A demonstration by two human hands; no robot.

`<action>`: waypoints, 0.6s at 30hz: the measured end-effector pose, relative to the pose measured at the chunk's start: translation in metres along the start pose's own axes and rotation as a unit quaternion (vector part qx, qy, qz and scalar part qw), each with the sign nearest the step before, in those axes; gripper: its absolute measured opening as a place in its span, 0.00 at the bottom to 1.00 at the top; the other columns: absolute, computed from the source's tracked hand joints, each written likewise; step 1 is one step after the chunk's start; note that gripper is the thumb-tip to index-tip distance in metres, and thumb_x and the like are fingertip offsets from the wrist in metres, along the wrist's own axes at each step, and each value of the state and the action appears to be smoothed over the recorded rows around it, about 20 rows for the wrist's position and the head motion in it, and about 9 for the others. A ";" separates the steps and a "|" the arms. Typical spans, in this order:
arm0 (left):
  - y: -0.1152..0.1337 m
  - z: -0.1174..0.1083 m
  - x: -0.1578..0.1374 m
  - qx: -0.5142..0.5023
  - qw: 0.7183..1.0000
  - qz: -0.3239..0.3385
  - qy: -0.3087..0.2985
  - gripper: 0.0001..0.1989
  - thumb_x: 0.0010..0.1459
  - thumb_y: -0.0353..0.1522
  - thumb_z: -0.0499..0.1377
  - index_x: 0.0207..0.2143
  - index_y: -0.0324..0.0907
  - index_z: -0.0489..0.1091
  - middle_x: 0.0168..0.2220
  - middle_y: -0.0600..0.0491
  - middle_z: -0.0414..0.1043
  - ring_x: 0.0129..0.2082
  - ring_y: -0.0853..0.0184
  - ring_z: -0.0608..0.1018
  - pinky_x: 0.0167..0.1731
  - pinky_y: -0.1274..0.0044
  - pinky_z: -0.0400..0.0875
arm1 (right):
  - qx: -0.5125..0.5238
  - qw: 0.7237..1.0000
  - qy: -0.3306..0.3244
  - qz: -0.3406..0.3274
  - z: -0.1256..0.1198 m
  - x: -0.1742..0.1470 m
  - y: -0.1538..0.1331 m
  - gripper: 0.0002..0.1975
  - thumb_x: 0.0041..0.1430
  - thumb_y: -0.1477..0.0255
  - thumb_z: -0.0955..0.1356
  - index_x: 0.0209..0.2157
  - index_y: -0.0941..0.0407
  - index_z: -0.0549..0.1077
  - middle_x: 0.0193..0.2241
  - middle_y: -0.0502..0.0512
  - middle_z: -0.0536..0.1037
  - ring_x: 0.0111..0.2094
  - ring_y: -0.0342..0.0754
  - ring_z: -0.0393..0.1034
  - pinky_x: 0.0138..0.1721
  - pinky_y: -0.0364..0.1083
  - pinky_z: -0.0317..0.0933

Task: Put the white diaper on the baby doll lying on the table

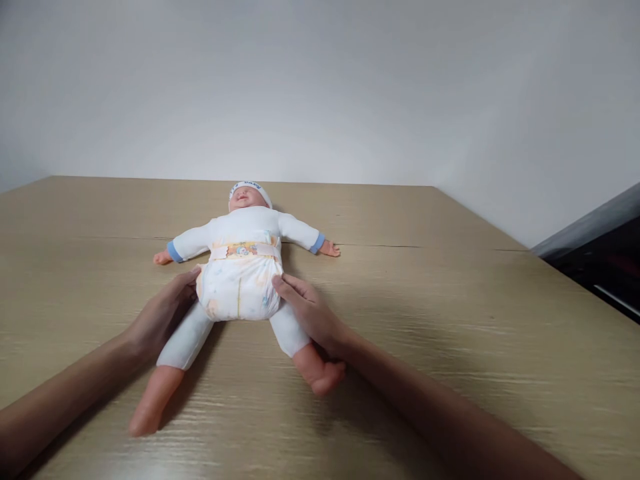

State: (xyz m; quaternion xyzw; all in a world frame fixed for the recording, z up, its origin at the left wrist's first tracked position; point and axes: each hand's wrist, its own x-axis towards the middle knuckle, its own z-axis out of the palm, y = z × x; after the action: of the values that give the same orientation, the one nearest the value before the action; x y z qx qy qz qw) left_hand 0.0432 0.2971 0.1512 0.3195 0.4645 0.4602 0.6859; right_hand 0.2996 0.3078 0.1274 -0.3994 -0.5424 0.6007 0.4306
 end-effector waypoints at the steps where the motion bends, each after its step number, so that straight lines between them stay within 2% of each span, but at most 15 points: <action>1: 0.001 0.002 -0.001 0.000 1.000 0.001 0.001 0.25 0.67 0.47 0.65 0.58 0.40 0.81 0.56 0.47 0.85 0.60 0.47 0.81 0.63 0.62 0.75 | 0.002 1.000 0.008 -0.001 0.000 0.000 0.000 0.27 0.68 0.41 0.71 0.38 0.53 0.80 0.34 0.52 0.79 0.36 0.51 0.68 0.37 0.46 0.62; 7: -0.004 -0.004 0.003 0.023 0.998 0.045 -0.027 0.23 0.70 0.47 0.63 0.58 0.43 0.81 0.59 0.49 0.83 0.62 0.47 0.79 0.64 0.61 0.75 | -0.011 1.000 0.023 0.005 0.000 0.001 0.006 0.27 0.68 0.42 0.71 0.35 0.54 0.78 0.34 0.52 0.78 0.34 0.50 0.66 0.35 0.46 0.60; 11: -0.004 -0.016 0.004 0.131 0.987 0.075 -0.058 0.24 0.71 0.49 0.62 0.57 0.43 0.81 0.61 0.46 0.81 0.60 0.46 0.80 0.62 0.60 0.74 | -0.029 0.999 0.025 -0.012 -0.001 0.003 0.008 0.28 0.69 0.42 0.70 0.34 0.54 0.77 0.33 0.52 0.79 0.35 0.50 0.69 0.37 0.46 0.64; 13: -0.002 -0.020 0.001 0.211 0.969 0.103 -0.081 0.23 0.69 0.48 0.66 0.58 0.44 0.80 0.62 0.46 0.80 0.61 0.46 0.80 0.64 0.60 0.73 | -0.016 1.000 -0.004 -0.024 -0.001 0.002 0.008 0.24 0.69 0.45 0.72 0.40 0.54 0.79 0.39 0.54 0.82 0.41 0.53 0.75 0.45 0.48 0.69; 15: 0.002 -0.022 -0.001 0.284 0.941 0.150 -0.104 0.23 0.66 0.44 0.71 0.61 0.49 0.79 0.66 0.49 0.77 0.66 0.49 0.76 0.69 0.61 0.69 | 0.004 0.998 -0.046 -0.042 -0.001 0.001 0.007 0.21 0.68 0.51 0.76 0.50 0.52 0.79 0.50 0.56 0.83 0.52 0.56 0.78 0.57 0.51 0.71; 18: 0.006 -0.026 -0.002 0.358 0.905 0.188 -0.131 0.31 0.61 0.38 0.75 0.65 0.54 0.75 0.70 0.52 0.72 0.71 0.51 0.71 0.74 0.62 0.63 | -0.010 0.995 -0.077 -0.069 -0.002 -0.002 0.008 0.28 0.63 0.61 0.81 0.61 0.52 0.75 0.60 0.59 0.80 0.62 0.57 0.75 0.66 0.55 0.67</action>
State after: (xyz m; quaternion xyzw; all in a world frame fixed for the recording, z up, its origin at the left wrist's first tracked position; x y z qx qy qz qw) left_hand 0.0169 0.2981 0.1477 0.6821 0.4354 0.3379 0.4806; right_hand 0.3011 0.3062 0.1198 -0.3177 -0.6060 0.5929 0.4246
